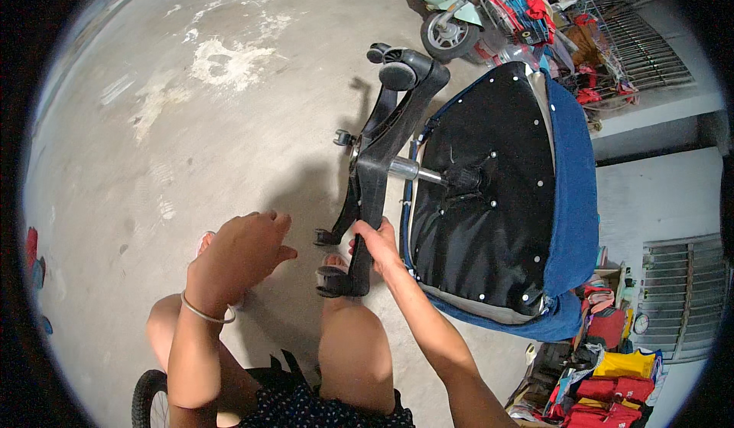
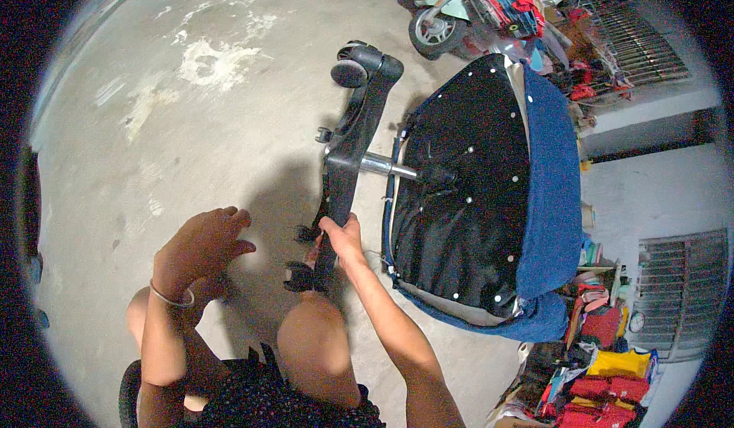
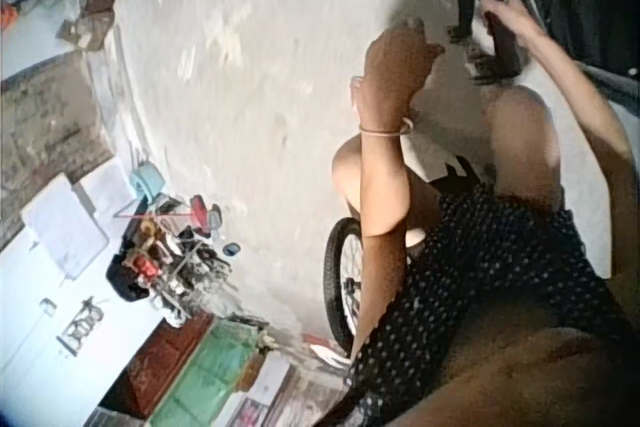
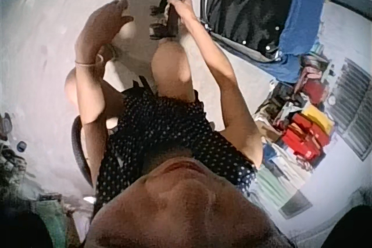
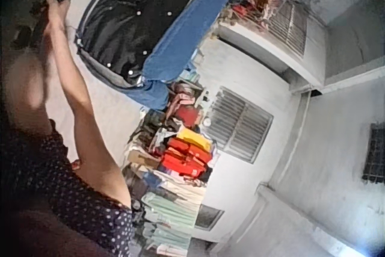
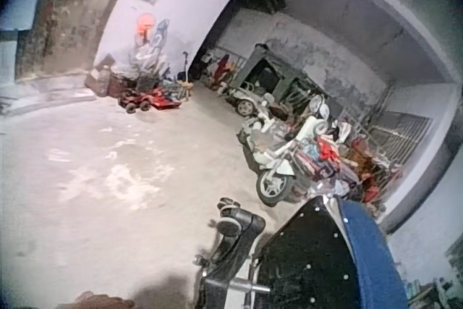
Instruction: The person reattaches the blue fabric cover to the seat of an office chair by pressing snap fasteners along the underside and side of the frame by hand.
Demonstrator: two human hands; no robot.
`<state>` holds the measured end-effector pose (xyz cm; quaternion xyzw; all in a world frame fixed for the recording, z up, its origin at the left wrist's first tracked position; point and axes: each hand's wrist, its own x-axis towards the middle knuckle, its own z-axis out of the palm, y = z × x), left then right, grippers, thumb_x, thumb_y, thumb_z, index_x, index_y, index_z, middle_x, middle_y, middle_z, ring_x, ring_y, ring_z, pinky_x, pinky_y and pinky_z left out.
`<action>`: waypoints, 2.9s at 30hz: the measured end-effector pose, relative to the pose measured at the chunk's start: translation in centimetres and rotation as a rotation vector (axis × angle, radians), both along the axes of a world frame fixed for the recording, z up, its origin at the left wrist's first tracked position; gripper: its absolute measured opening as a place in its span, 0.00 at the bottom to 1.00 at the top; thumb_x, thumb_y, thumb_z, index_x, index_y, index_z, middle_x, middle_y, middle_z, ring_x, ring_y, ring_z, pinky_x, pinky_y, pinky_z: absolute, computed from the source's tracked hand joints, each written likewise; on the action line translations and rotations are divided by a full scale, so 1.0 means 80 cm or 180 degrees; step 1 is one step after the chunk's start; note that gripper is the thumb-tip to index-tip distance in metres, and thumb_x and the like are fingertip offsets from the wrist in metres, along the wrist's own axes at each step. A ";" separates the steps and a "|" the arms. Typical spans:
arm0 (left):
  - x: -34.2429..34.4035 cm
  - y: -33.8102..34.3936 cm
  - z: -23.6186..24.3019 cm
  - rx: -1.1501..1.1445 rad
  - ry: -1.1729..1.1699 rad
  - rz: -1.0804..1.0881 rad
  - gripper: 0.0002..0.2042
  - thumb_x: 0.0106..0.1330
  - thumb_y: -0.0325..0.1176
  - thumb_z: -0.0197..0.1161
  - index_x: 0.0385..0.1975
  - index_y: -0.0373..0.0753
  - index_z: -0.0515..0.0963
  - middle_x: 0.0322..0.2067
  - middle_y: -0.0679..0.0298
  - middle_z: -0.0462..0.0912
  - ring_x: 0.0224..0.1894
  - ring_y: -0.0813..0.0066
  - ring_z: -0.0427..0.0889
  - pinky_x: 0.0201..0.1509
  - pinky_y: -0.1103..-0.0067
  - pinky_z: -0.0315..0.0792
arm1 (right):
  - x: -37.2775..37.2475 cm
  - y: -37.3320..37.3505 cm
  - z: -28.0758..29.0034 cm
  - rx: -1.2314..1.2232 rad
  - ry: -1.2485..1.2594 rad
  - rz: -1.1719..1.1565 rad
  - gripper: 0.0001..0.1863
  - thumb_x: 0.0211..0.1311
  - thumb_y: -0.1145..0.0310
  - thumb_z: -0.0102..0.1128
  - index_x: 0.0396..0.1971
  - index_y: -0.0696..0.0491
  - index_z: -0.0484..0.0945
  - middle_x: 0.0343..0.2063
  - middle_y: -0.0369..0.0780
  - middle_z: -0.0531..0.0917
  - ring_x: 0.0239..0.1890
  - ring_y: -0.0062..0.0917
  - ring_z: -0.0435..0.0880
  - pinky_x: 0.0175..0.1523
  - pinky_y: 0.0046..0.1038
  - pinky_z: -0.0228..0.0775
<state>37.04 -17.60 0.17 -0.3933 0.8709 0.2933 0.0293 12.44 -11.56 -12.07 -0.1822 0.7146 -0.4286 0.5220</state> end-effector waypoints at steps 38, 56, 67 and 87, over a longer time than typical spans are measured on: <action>0.089 -0.092 -0.036 0.0417 0.0286 0.0721 0.14 0.58 0.36 0.61 0.37 0.33 0.73 0.32 0.51 0.80 0.35 0.57 0.79 0.38 0.69 0.72 | -0.018 0.050 0.036 0.0555 0.0069 0.0566 0.20 0.52 0.77 0.55 0.43 0.58 0.59 0.22 0.41 0.74 0.17 0.27 0.77 0.21 0.33 0.75; 0.092 -0.194 -0.101 0.0724 0.0249 0.0242 0.15 0.59 0.40 0.60 0.36 0.32 0.72 0.29 0.52 0.78 0.32 0.59 0.77 0.36 0.70 0.70 | -0.102 0.267 0.003 0.1563 0.0479 0.1532 0.37 0.41 0.73 0.64 0.57 0.55 0.61 0.37 0.38 0.76 0.38 0.25 0.76 0.45 0.29 0.71; 0.070 -0.209 -0.138 0.1033 0.0261 -0.0008 0.14 0.60 0.40 0.60 0.35 0.34 0.71 0.26 0.56 0.77 0.27 0.68 0.73 0.33 0.72 0.68 | -0.174 0.550 -0.073 0.1339 0.2293 0.0577 0.22 0.48 0.65 0.63 0.44 0.54 0.70 0.37 0.38 0.76 0.40 0.30 0.75 0.45 0.34 0.68; -0.054 -0.185 -0.127 0.0974 0.1665 -0.0124 0.08 0.60 0.30 0.58 0.27 0.32 0.71 0.18 0.66 0.68 0.23 0.80 0.63 0.27 0.80 0.64 | 0.013 0.398 -0.033 0.0911 0.3608 0.0618 0.13 0.50 0.69 0.59 0.37 0.55 0.76 0.30 0.43 0.80 0.36 0.37 0.79 0.42 0.32 0.71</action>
